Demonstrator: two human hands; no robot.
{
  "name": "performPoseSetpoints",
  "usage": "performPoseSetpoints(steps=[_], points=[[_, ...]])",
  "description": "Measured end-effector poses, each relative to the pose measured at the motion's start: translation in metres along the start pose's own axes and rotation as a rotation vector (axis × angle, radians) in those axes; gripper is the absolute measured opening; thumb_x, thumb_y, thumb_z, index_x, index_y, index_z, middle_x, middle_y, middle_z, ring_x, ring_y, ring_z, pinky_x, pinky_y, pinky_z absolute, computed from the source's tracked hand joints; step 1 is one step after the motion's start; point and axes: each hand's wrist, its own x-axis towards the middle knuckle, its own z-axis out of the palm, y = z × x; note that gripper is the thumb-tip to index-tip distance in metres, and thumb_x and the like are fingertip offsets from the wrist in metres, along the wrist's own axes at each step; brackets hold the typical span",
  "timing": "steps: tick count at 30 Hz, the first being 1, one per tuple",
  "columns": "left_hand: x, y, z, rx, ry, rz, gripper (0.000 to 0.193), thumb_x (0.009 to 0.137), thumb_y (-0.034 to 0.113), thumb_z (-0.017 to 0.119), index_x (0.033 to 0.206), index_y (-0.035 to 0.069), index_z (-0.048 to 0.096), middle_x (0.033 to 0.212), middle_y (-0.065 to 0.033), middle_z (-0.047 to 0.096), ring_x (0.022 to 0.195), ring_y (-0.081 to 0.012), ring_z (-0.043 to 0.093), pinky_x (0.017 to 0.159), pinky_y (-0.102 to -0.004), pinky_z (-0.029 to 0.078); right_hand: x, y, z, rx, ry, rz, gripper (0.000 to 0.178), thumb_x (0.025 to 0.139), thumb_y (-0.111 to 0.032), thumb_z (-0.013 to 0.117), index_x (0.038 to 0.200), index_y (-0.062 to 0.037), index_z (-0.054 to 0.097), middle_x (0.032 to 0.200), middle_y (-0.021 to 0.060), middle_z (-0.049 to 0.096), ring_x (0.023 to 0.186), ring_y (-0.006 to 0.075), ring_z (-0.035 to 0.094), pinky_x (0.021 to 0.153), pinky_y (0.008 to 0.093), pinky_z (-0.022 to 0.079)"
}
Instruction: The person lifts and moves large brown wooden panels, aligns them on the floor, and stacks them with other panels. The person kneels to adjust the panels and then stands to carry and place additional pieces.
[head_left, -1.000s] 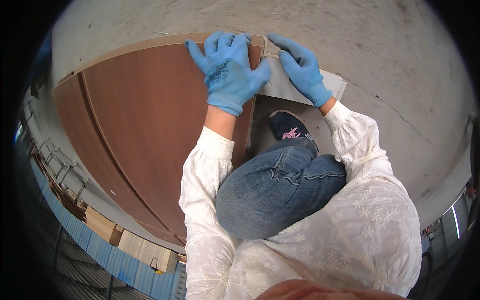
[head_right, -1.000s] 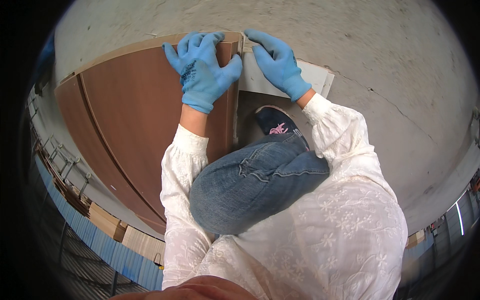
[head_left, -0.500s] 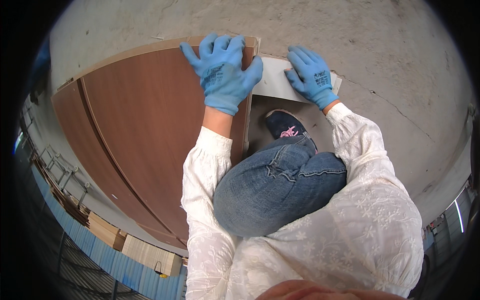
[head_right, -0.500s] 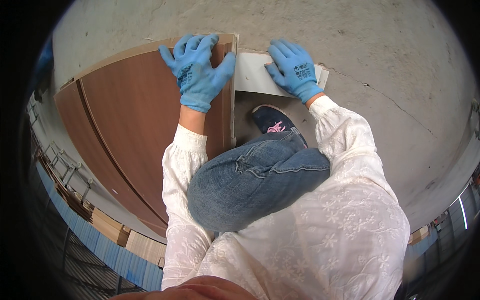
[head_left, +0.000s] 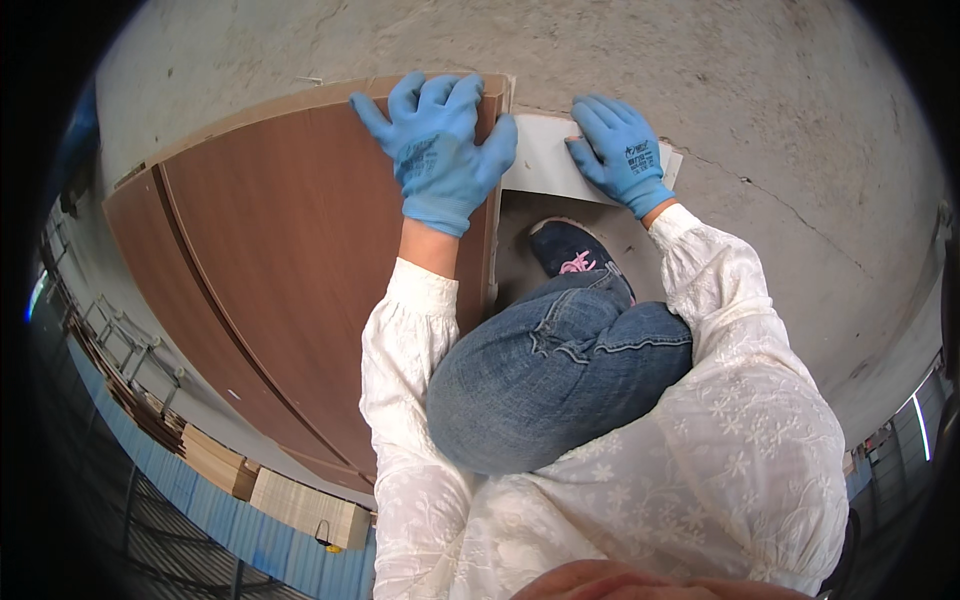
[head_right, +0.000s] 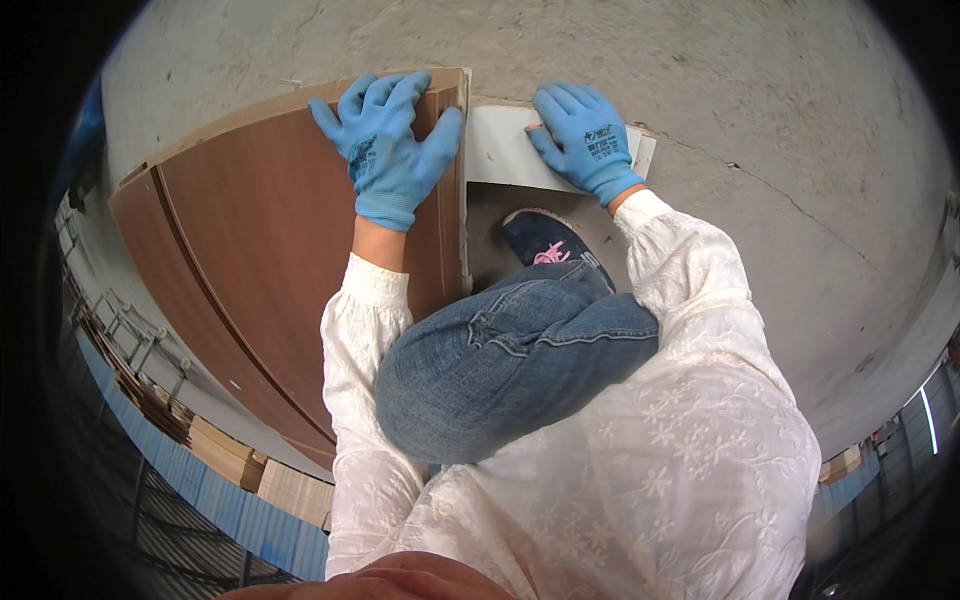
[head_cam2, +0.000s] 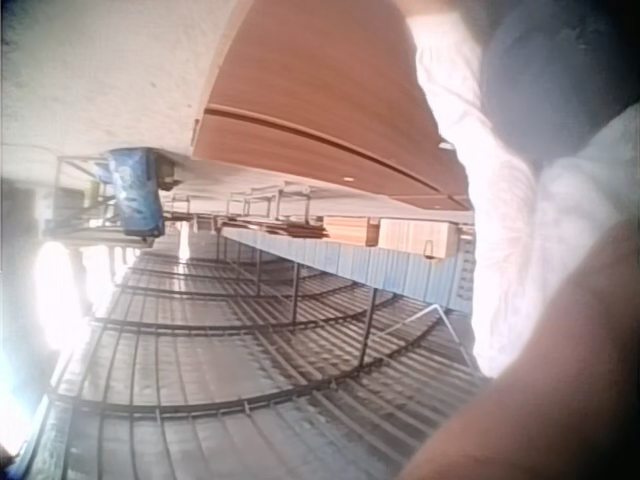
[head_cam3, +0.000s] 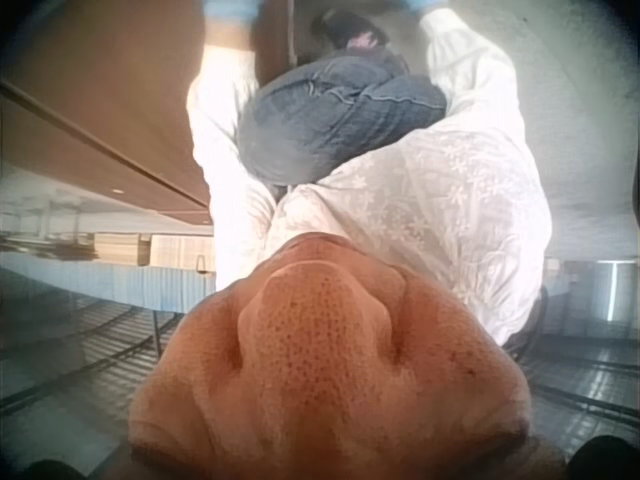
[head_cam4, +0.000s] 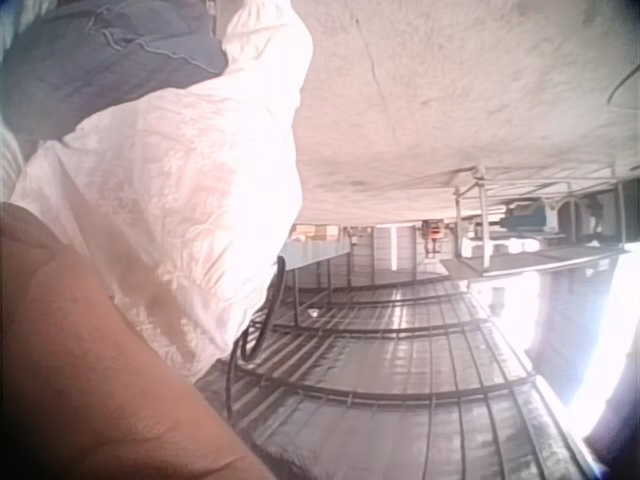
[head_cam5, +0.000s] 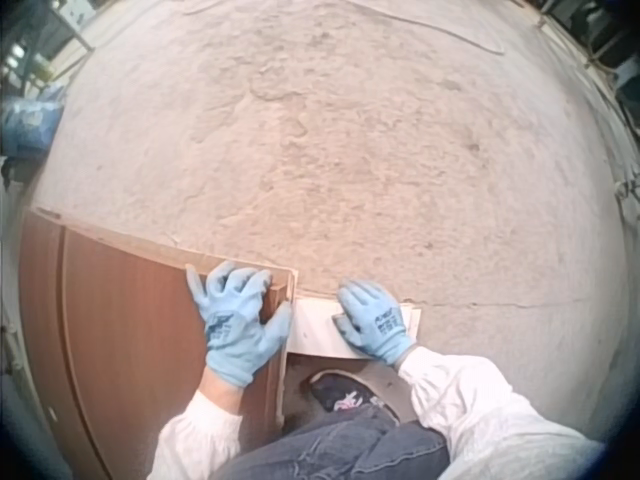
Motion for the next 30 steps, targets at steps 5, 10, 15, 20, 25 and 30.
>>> performPoseSetpoints(steps=[5,10,15,20,25,30], points=[[0.0,0.0,0.003,-0.045,0.037,0.026,0.042,0.076,0.04,0.074,0.11,0.016,0.075,0.113,-0.0007,0.067,0.124,-0.0329,0.05,0.115,-0.0752,0.008,0.0,-0.002,0.0,0.001,-0.011,0.022,0.036,0.093,-0.033,0.065,0.115,-0.0036,0.065,0.12,0.0171,0.068,0.114,0.0359,0.063,0.099,0.0454,0.049],[0.0,0.0,0.009,-0.064,0.061,0.037,0.04,0.077,0.04,0.072,0.109,0.015,0.076,0.111,-0.0013,0.068,0.123,-0.0343,0.05,0.114,-0.0779,0.006,-0.001,-0.001,0.0,0.002,-0.027,0.029,0.038,0.093,-0.033,0.065,0.116,-0.0031,0.065,0.12,0.0173,0.068,0.113,0.0365,0.064,0.099,0.045,0.049],[-0.001,0.0,0.01,-0.044,0.046,0.03,0.039,0.078,0.04,0.071,0.106,0.015,0.078,0.109,-0.0004,0.071,0.124,-0.0349,0.05,0.114,-0.0787,0.004,0.0,-0.002,0.0,0.02,-0.002,0.019,0.038,0.093,-0.033,0.065,0.116,-0.0028,0.066,0.119,0.0175,0.069,0.112,0.0371,0.064,0.099,0.045,0.049],[-0.001,0.0,0.01,-0.112,0.092,0.029,0.049,0.083,0.042,0.071,0.121,0.01,0.072,0.126,-0.0087,0.068,0.131,-0.039,0.05,0.119,-0.0705,0.01,-0.003,-0.003,0.0,0.02,-0.022,0.027,0.037,0.093,-0.032,0.065,0.116,-0.0035,0.066,0.117,0.0168,0.07,0.11,0.037,0.065,0.097,0.0448,0.05],[-0.02,-0.02,-0.012,-0.338,0.35,-0.053,0.052,0.1,0.027,0.062,0.14,-0.004,0.056,0.143,-0.0257,0.055,0.134,-0.0424,0.049,0.116,-0.0509,0.037,0.002,0.001,0.004,0.118,0.044,0.068,0.032,0.093,-0.028,0.064,0.115,-0.0049,0.067,0.118,0.0157,0.071,0.109,0.0375,0.066,0.095,0.0444,0.051],[-0.085,-0.009,-0.037,-0.183,0.131,-0.098,0.078,0.09,0.049,0.069,0.146,-0.003,0.052,0.155,-0.0288,0.044,0.147,-0.051,0.034,0.12,-0.062,0.024,0.041,-0.009,0.01,0.395,0.223,-0.067,0.032,0.097,-0.022,0.061,0.121,-0.003,0.067,0.129,0.0172,0.069,0.117,0.0366,0.065,0.1,0.0415,0.05]])
